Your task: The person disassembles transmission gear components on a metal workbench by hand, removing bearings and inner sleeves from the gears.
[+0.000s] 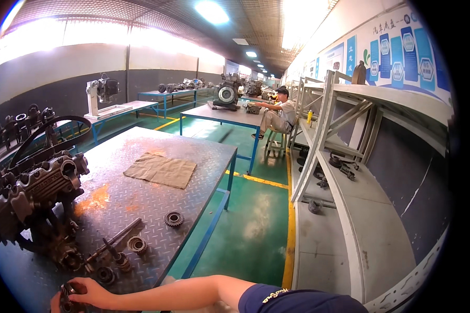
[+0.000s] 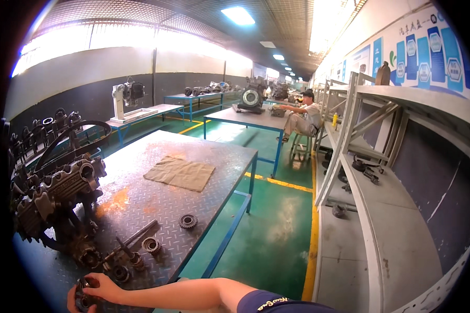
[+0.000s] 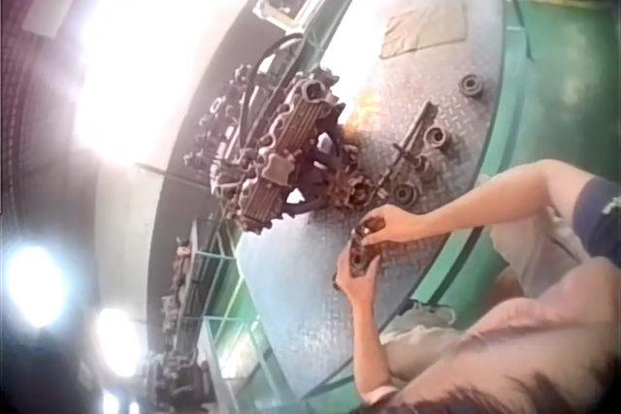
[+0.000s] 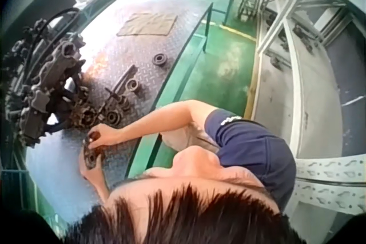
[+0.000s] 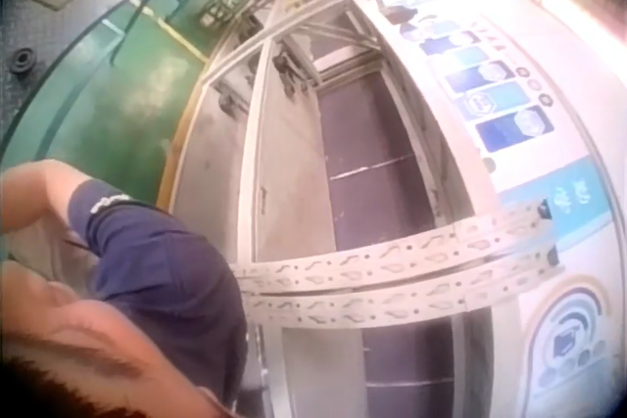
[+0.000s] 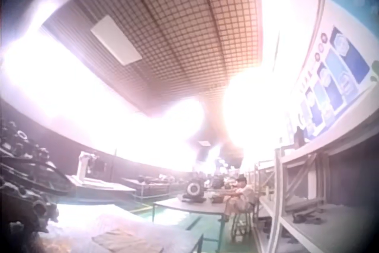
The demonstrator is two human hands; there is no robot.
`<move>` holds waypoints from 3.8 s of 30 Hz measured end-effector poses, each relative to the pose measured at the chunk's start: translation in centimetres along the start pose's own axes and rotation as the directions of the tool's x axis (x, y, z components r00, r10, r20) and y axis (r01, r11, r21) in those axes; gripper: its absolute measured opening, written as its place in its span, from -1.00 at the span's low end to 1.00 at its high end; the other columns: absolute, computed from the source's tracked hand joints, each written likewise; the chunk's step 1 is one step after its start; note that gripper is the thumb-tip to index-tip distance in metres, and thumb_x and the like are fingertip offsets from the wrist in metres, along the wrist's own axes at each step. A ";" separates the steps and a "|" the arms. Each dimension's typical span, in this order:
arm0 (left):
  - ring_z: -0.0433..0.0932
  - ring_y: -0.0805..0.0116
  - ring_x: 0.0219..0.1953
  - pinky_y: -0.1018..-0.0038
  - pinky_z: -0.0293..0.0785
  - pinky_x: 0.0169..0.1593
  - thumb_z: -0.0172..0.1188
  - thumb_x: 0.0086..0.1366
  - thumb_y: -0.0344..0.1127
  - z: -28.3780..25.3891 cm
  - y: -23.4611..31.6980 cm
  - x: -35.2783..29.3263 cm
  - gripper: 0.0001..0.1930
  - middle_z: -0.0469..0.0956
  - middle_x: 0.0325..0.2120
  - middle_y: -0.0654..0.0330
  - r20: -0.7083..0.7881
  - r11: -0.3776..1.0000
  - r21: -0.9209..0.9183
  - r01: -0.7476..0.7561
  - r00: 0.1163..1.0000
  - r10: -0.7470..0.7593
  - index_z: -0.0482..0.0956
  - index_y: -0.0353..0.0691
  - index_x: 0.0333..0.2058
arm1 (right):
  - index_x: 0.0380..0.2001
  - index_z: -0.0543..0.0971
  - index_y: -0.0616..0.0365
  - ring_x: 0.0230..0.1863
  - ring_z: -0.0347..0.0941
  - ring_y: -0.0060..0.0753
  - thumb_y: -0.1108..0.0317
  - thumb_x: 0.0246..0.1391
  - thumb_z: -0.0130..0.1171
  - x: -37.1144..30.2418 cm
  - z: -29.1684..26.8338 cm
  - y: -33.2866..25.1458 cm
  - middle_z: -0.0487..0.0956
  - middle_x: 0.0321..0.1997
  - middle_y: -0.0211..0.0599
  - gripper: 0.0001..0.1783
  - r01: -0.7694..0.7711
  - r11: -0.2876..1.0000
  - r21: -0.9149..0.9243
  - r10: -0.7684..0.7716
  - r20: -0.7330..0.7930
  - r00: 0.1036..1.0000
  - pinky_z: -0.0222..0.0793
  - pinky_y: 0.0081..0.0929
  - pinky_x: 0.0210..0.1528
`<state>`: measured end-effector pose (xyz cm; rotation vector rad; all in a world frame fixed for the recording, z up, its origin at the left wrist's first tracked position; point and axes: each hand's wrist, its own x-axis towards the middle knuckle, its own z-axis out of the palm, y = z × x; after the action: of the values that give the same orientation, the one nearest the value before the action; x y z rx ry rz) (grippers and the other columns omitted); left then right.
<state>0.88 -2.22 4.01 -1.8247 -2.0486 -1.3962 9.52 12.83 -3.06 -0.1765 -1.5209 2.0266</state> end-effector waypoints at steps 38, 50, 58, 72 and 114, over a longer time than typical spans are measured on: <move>0.53 -0.01 -0.08 0.17 0.42 0.00 0.31 0.17 -0.24 2.1 1.5 -1.1 -0.60 0.56 -0.14 -0.02 0.005 0.639 0.607 -0.473 0.806 0.592 0.54 -0.40 -0.09 | -0.58 0.54 0.23 -0.50 0.28 -0.61 0.07 0.15 0.23 -3.8 3.2 -5.1 0.44 -0.59 -0.49 -0.57 -0.053 0.989 0.136 0.100 -0.369 0.924 0.26 -0.45 -0.41; 0.51 -0.09 -0.06 0.13 0.43 0.02 0.31 0.11 -0.19 3.3 0.7 -1.0 -0.47 0.53 -0.10 -0.11 0.010 0.673 0.613 -0.414 0.856 0.517 0.48 -0.43 -0.01 | -0.35 0.60 0.29 -0.37 0.42 -0.57 0.14 0.07 0.31 -5.1 2.9 -6.0 0.57 -0.43 -0.41 -0.65 -0.095 0.995 0.033 0.100 -0.371 0.923 0.38 -0.49 -0.30; 0.45 -0.25 -0.02 -0.01 0.39 0.04 0.11 0.32 -0.13 2.9 1.6 -0.6 -0.50 0.47 -0.02 -0.22 0.009 0.734 0.520 -0.437 0.862 0.506 0.39 -0.42 0.08 | -0.14 0.57 0.31 -0.25 0.49 -0.50 0.14 0.10 0.28 -4.1 3.4 -4.2 0.60 -0.27 -0.30 -0.57 0.016 0.971 0.239 0.072 -0.357 0.931 0.44 -0.51 -0.18; 0.48 -0.19 -0.05 0.04 0.43 0.02 0.25 0.26 -0.30 1.6 0.5 -2.0 -0.52 0.48 -0.02 -0.15 -0.036 0.744 0.522 -0.417 0.861 0.508 0.41 -0.41 0.09 | -0.30 0.54 0.22 -0.38 0.45 -0.46 -0.14 0.12 0.19 -3.8 4.9 -2.6 0.54 -0.40 -0.34 -0.46 -0.163 0.978 0.131 0.203 -0.414 0.887 0.38 -0.53 -0.33; 0.57 -0.03 -0.20 0.20 0.53 -0.12 0.34 0.17 -0.37 1.8 3.6 -1.3 -0.60 0.56 -0.16 -0.11 -0.236 0.674 0.581 -0.457 0.698 0.676 0.51 -0.44 -0.05 | 0.13 0.42 0.37 0.08 0.45 -0.35 0.04 0.17 0.19 -3.9 1.8 -5.7 0.53 0.07 -0.08 -0.35 -0.130 0.984 0.117 0.115 0.127 0.985 0.29 -0.49 0.18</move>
<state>5.08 -2.44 4.21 -1.5450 -1.2423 -0.8817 14.10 10.24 1.79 -0.1026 -1.4806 2.2597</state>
